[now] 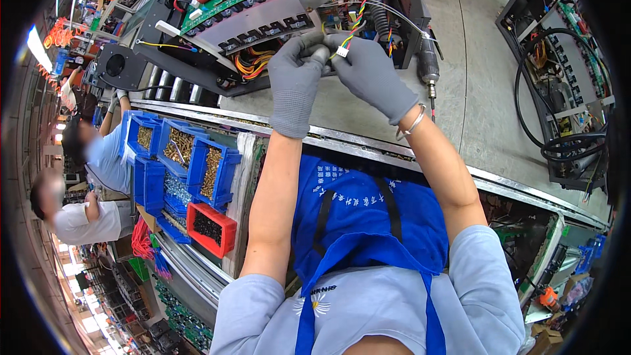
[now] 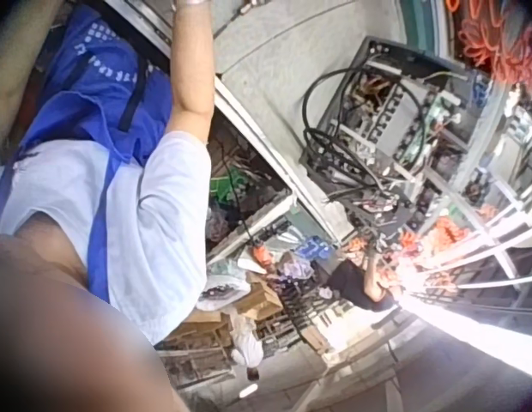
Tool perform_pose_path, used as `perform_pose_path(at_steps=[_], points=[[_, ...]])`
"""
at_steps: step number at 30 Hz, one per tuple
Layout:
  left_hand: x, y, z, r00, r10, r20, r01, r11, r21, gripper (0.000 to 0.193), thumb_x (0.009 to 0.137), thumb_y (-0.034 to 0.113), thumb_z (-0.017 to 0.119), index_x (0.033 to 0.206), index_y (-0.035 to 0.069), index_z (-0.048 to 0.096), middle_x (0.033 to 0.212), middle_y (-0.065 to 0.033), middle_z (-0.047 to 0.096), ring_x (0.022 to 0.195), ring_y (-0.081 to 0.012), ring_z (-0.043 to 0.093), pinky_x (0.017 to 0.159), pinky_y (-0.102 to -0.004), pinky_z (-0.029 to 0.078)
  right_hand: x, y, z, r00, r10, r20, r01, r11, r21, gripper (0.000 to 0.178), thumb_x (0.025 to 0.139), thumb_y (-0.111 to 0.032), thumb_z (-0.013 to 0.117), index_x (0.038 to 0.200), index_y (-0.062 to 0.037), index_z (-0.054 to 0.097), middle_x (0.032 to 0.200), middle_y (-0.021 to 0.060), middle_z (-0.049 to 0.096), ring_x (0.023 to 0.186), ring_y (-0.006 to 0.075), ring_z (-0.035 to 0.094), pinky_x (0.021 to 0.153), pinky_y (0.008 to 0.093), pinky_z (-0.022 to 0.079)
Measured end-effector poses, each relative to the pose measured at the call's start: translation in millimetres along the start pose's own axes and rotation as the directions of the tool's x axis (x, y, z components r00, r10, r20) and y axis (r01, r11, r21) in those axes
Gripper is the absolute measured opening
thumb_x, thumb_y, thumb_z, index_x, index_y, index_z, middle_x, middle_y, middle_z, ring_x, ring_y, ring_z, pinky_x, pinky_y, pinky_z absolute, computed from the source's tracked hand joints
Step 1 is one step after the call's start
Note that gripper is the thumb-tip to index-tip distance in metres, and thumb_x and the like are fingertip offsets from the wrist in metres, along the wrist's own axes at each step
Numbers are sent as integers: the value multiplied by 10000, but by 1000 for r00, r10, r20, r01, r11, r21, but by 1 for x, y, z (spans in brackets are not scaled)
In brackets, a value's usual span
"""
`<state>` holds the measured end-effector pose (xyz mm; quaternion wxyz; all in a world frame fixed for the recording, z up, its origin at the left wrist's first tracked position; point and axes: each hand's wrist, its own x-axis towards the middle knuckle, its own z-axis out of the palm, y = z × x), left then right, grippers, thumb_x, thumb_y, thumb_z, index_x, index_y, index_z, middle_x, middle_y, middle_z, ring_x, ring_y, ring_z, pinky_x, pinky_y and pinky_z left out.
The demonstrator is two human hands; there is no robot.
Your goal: Assembling electronic components into a metal chassis using manual and power tools on an assembly line.
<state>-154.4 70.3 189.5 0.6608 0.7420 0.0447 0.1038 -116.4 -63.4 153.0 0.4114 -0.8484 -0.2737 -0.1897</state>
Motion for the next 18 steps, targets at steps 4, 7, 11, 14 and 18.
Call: perform_pose_path(at_steps=[4, 7, 11, 14, 18], points=[[-5, -7, -3, 997, -56, -54, 47, 987, -153, 349, 879, 7, 643, 1216, -58, 583, 1068, -109, 662, 877, -134, 652, 711, -243, 563, 1, -4, -7, 963, 225, 149, -269, 769, 579, 219, 857, -128, 545, 985, -3, 672, 757, 189, 645, 674, 258, 643, 632, 366, 528], [-3, -18, -7, 997, -45, -67, 36, 991, -132, 363, 856, -22, 646, 1210, -61, 576, 1046, -108, 664, 864, -124, 643, 728, -233, 549, 6, 0, -2, 900, 335, 278, -424, 529, 735, 220, 845, -106, 547, 1002, -10, 668, 769, 153, 644, 636, 183, 612, 592, 327, 505], [3, -38, 0, 981, 128, -149, -100, 978, 183, 368, 830, -60, 642, 1193, -63, 581, 1030, -110, 665, 852, -123, 638, 741, -230, 537, 2, 4, 24, 936, 352, -7, -303, 816, 493, 171, 835, -92, 573, 973, -52, 665, 829, 111, 645, 644, 196, 605, 563, 335, 475], [-3, -45, 5, 967, 208, -151, -199, 978, 68, 377, 839, -35, 619, 1213, -26, 571, 1037, -119, 661, 876, -149, 654, 754, -248, 542, -11, -11, 25, 949, 53, -311, 29, 967, 254, 219, 828, -40, 646, 1044, -57, 675, 882, 85, 689, 750, 184, 643, 694, 284, 510], [-14, -34, -14, 972, -106, 211, 226, 678, -700, 401, 929, 94, 525, 1297, -63, 492, 1106, -179, 659, 1002, -277, 661, 895, -354, 540, -36, -32, 2, 934, -279, -222, 326, 921, 215, 288, 703, 3, 676, 971, -100, 654, 872, 84, 648, 799, 272, 627, 698, 368, 487]])
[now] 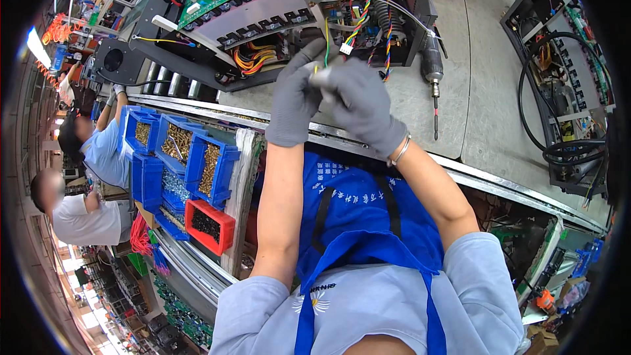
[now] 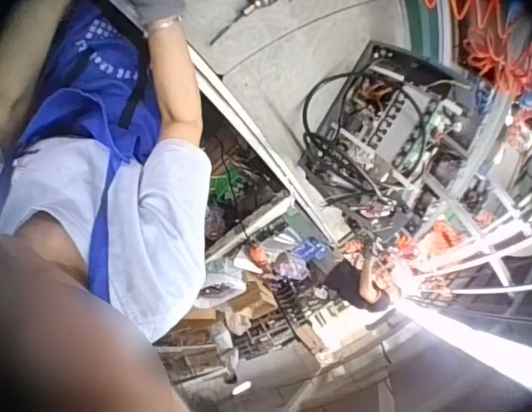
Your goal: Assembling electronic components into a metal chassis using manual and power tools on an assembly line.
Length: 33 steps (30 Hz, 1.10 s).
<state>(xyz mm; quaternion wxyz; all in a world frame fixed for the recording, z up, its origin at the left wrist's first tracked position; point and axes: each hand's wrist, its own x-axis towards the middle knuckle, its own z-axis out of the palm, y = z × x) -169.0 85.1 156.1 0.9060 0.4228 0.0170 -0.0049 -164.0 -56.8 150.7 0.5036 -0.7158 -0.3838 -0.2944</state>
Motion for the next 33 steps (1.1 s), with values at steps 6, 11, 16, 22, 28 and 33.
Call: perform_pose_path(at_steps=[6, 11, 16, 22, 28, 33], points=[[-10, -10, 8, 991, -114, -65, 119, 990, 70, 394, 990, 238, 492, 1230, -68, 554, 882, -115, 666, 921, -260, 666, 813, -345, 533, -36, -8, -11, 994, 79, 74, -82, 996, 34, 279, 728, 22, 637, 982, -93, 646, 1017, 98, 653, 912, 299, 622, 790, 370, 495], [-44, -17, 6, 966, 240, -98, 67, 135, 989, 264, 895, 253, 576, 994, 32, 682, 750, -133, 684, 702, -264, 688, 683, -400, 533, -51, -4, -5, 623, 772, 124, -744, 536, 400, 247, 915, -204, 610, 1062, -10, 650, 984, 61, 670, 913, 163, 610, 815, 305, 482], [-40, -40, 58, 996, -18, 85, -83, -468, 880, 196, 816, 230, 585, 756, 104, 723, 742, -115, 703, 723, -291, 703, 609, -447, 535, -19, 19, -29, 484, 775, 406, -870, 374, 322, 318, 937, -266, 616, 1090, 7, 669, 802, -8, 623, 727, 68, 535, 667, 235, 429], [-59, 47, 58, 951, -295, 96, -236, -488, 840, 311, 847, 337, 613, 853, 47, 725, 789, -150, 702, 773, -323, 694, 667, -464, 534, -33, 28, -40, 498, 693, 521, -835, 223, 502, 322, 952, -244, 625, 1141, 15, 655, 855, 10, 617, 702, 32, 505, 572, 179, 391], [-120, 187, -51, 987, -135, -86, 6, -506, 863, 330, 822, 285, 634, 1084, 94, 693, 1011, -125, 691, 965, -301, 662, 849, -400, 521, -35, 11, -44, 633, 643, 431, -769, 456, 447, 323, 948, -204, 623, 1177, 23, 642, 969, 72, 656, 794, 93, 581, 700, 228, 499], [-173, 191, -127, 978, -66, -195, 130, -536, 834, 290, 801, 230, 639, 1050, 94, 698, 956, -142, 692, 932, -313, 666, 819, -413, 524, -26, -3, -27, 598, 611, 519, -801, 491, 343, 363, 949, -231, 621, 1187, 42, 634, 954, 69, 671, 753, 73, 563, 659, 211, 464]])
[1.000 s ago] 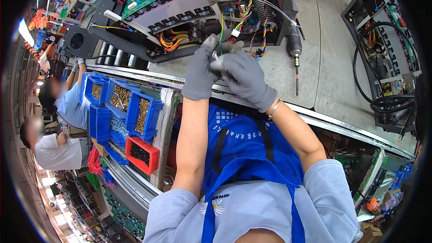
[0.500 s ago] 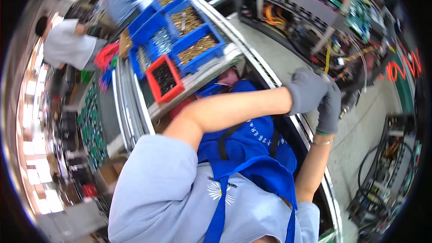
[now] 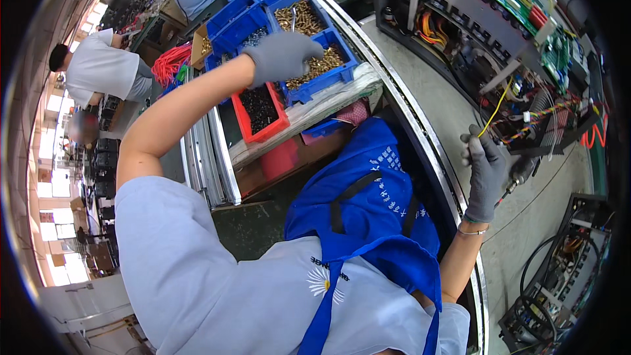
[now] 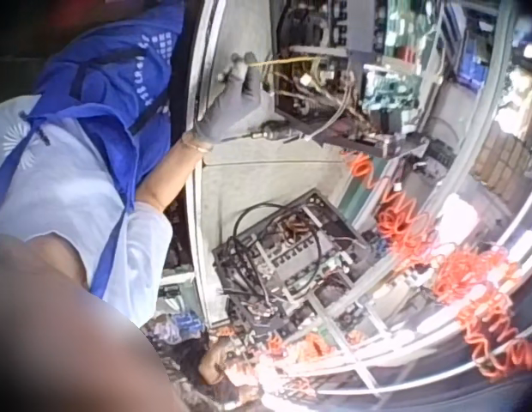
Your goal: Assembling electronic components into a metal chassis using manual and power tools on an assembly line.
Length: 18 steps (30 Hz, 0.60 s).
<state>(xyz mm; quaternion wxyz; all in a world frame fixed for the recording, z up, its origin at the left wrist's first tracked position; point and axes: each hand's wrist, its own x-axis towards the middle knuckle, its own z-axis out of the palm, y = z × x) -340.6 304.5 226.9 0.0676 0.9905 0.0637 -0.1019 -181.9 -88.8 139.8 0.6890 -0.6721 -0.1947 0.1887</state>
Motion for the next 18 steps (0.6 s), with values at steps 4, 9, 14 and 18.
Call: perform_pose_path(at_steps=[4, 9, 14, 18], points=[[-7, -19, 35, 994, 110, -3, -109, 983, -147, 189, 760, 141, 642, 928, 75, 697, 904, -159, 685, 886, -332, 660, 761, -427, 510, 0, 3, 8, 977, 213, -22, -214, 977, -25, 390, 953, -220, 604, 1213, 69, 594, 853, 41, 630, 690, 46, 517, 566, 184, 401], [-8, -12, 26, 987, 78, 143, -57, 987, -148, 163, 787, 108, 637, 941, 69, 677, 858, -130, 689, 833, -308, 661, 746, -411, 506, -4, 26, -2, 975, 222, -21, -211, 947, 241, 348, 971, -159, 584, 1252, 45, 554, 997, 98, 646, 752, 64, 558, 592, 178, 458], [-9, -12, 20, 993, 26, 118, -7, 988, -152, 147, 769, 114, 633, 905, 75, 672, 848, -109, 689, 813, -287, 661, 713, -408, 501, 5, 29, -11, 993, 116, 12, -117, 987, 107, 315, 958, -198, 612, 1196, 8, 623, 1050, 59, 657, 786, 55, 569, 612, 179, 449], [-18, -11, 16, 995, -60, 74, 71, 985, -156, 197, 733, 129, 647, 924, 87, 674, 838, -107, 689, 801, -296, 658, 705, -418, 502, 11, 25, -10, 989, 125, -80, -139, 969, -206, 307, 954, -221, 619, 1190, -26, 645, 1027, 7, 668, 789, 30, 556, 612, 174, 429]])
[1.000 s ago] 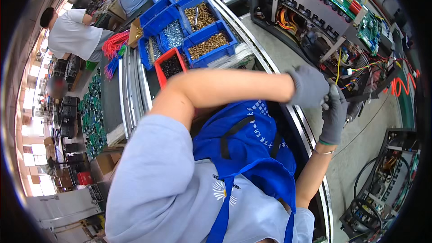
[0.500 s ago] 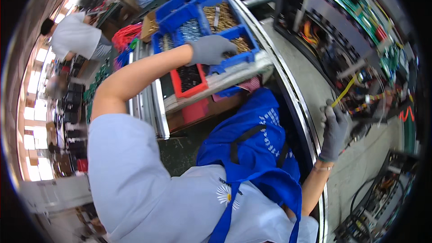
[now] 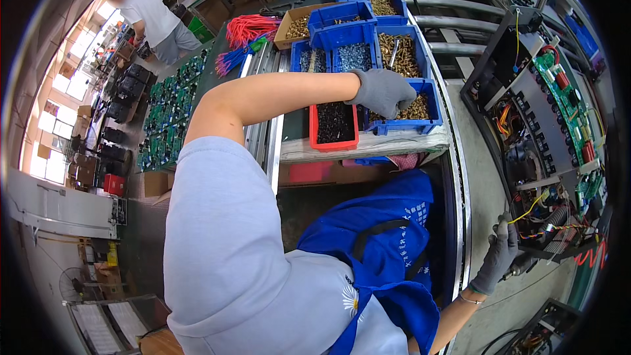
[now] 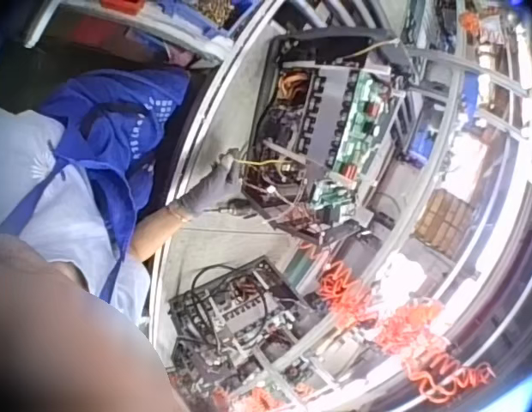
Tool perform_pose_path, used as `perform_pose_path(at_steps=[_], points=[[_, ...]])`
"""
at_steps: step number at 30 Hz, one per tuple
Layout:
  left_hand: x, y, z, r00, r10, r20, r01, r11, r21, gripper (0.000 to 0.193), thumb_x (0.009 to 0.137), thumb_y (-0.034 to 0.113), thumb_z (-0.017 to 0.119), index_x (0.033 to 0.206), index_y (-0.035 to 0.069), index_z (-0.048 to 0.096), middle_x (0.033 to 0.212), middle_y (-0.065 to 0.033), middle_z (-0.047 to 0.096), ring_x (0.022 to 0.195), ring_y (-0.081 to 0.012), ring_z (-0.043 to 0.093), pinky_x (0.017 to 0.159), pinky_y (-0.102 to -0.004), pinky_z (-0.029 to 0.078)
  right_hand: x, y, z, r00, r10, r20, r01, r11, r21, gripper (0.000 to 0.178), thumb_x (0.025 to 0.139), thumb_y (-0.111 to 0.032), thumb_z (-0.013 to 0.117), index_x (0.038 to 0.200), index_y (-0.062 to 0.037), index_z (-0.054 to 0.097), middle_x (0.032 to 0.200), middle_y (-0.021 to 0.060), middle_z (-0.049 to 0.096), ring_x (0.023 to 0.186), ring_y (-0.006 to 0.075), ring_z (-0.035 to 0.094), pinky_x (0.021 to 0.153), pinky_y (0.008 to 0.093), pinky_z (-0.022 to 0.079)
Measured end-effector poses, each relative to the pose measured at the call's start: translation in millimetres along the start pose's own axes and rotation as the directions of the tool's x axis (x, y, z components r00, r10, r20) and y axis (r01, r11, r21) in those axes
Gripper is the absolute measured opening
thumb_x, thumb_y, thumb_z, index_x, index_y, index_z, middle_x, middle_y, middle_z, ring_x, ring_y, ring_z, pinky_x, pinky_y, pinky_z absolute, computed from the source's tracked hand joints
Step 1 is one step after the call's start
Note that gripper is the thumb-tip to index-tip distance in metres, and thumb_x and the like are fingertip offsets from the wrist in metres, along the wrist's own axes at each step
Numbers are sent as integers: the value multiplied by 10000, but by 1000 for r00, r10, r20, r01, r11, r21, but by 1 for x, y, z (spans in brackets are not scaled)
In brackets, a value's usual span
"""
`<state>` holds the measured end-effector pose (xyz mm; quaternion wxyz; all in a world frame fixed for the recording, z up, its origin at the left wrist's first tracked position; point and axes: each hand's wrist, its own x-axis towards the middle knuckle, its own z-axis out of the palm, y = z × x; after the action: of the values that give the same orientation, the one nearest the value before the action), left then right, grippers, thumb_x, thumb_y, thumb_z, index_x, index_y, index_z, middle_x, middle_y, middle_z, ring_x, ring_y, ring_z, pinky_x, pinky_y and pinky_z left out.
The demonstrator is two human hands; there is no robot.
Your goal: Assembling electronic components into a metal chassis using manual and power tools on an assembly line.
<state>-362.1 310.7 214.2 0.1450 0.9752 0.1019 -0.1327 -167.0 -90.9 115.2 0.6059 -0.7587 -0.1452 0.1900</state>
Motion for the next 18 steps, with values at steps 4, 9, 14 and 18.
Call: perform_pose_path(at_steps=[4, 9, 14, 18], points=[[3, 7, -11, 999, -26, -32, 30, 988, 154, 310, 736, 209, 620, 1015, 109, 712, 891, -136, 691, 861, -313, 670, 729, -431, 524, -1, -3, -1, 998, -14, 64, 6, 993, 121, 301, 949, -217, 630, 1167, -11, 654, 930, 2, 649, 733, 37, 537, 585, 165, 419], [11, 15, -24, 986, -2, -166, 23, 992, 125, 227, 819, 218, 558, 932, 81, 699, 877, -154, 682, 849, -332, 661, 761, -458, 512, 8, 7, -6, 998, -8, 68, -2, 988, 156, 308, 954, -195, 617, 1173, 20, 644, 833, 4, 628, 671, 23, 506, 553, 159, 402], [75, 74, -34, 857, 295, -423, -310, 950, 34, 302, 828, 256, 549, 993, 68, 718, 923, -162, 693, 924, -332, 660, 845, -440, 509, 2, -3, 4, 1000, -25, -15, 27, 982, 186, 284, 960, -185, 611, 1167, 5, 652, 789, -18, 614, 639, 12, 492, 532, 151, 382], [114, 173, -29, 866, 304, -397, -486, 695, -530, 203, 761, 153, 616, 888, 49, 735, 822, -108, 734, 702, -176, 715, 706, -337, 568, 8, 16, -15, 999, -19, -35, 25, 982, 190, 272, 962, -183, 609, 1161, -5, 658, 808, -21, 621, 640, 9, 489, 533, 145, 373]])
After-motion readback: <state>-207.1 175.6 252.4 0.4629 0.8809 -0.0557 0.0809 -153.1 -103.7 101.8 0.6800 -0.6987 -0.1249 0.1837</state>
